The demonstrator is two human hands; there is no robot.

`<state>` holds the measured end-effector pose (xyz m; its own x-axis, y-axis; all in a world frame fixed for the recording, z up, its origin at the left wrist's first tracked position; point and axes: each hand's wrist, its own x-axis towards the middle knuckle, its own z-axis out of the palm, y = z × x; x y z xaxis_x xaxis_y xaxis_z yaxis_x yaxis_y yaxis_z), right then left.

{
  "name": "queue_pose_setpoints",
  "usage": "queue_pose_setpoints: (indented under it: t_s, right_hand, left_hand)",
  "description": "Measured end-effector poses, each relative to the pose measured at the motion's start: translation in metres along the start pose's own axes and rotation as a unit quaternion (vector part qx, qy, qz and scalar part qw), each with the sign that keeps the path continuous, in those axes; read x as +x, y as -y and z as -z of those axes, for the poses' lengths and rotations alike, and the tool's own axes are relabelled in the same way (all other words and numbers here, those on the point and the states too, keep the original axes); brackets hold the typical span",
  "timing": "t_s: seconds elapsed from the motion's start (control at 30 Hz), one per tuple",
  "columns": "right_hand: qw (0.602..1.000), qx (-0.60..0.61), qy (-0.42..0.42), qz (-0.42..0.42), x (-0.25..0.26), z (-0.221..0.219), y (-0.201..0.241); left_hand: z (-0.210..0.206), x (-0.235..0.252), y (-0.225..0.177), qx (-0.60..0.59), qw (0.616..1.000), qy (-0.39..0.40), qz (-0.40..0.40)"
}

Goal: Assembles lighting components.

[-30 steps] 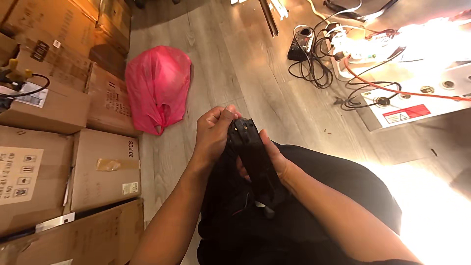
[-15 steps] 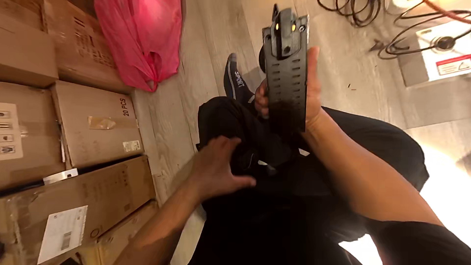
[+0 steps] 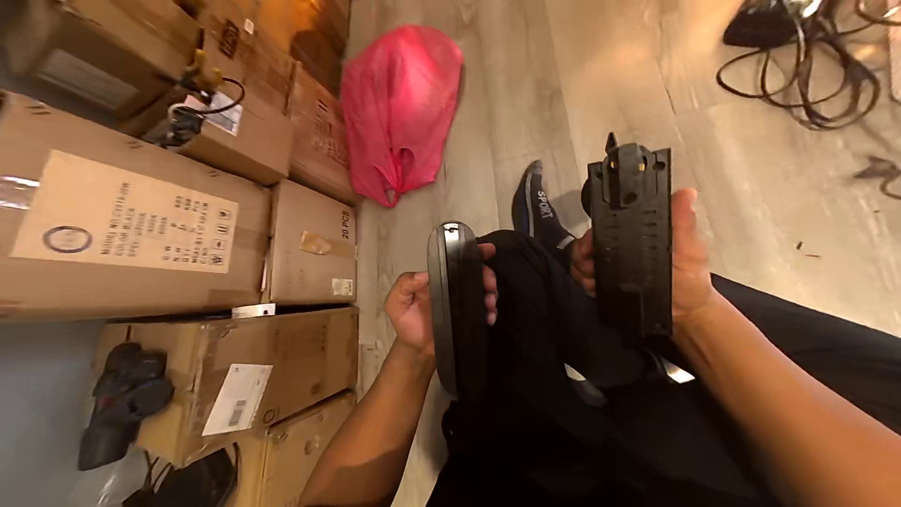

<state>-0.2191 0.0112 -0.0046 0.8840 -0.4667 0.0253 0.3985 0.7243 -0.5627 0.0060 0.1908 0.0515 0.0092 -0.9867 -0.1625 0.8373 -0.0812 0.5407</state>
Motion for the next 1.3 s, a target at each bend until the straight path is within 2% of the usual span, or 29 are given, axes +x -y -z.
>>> queue_pose_setpoints:
  t_s: [0.13,0.27,0.73,1.3]
  right_hand:
    - [1.0,0.0,0.005,-0.007,0.001,0.003,-0.002]
    - [1.0,0.01,0.01,-0.011,0.001,0.005,-0.001]
    - [1.0,-0.001,-0.007,-0.027,0.002,0.009,-0.005]
    - [1.0,0.001,0.004,-0.031,0.002,0.011,-0.007]
  left_hand:
    - [-0.003,-0.001,-0.003,-0.04,0.999,-0.007,-0.017]
    - [0.001,-0.002,-0.004,-0.075,0.997,0.029,-0.011]
    - [0.007,-0.004,-0.003,-0.065,0.994,0.086,0.014]
    - [0.022,0.0,0.0,-0.05,0.997,0.057,-0.022]
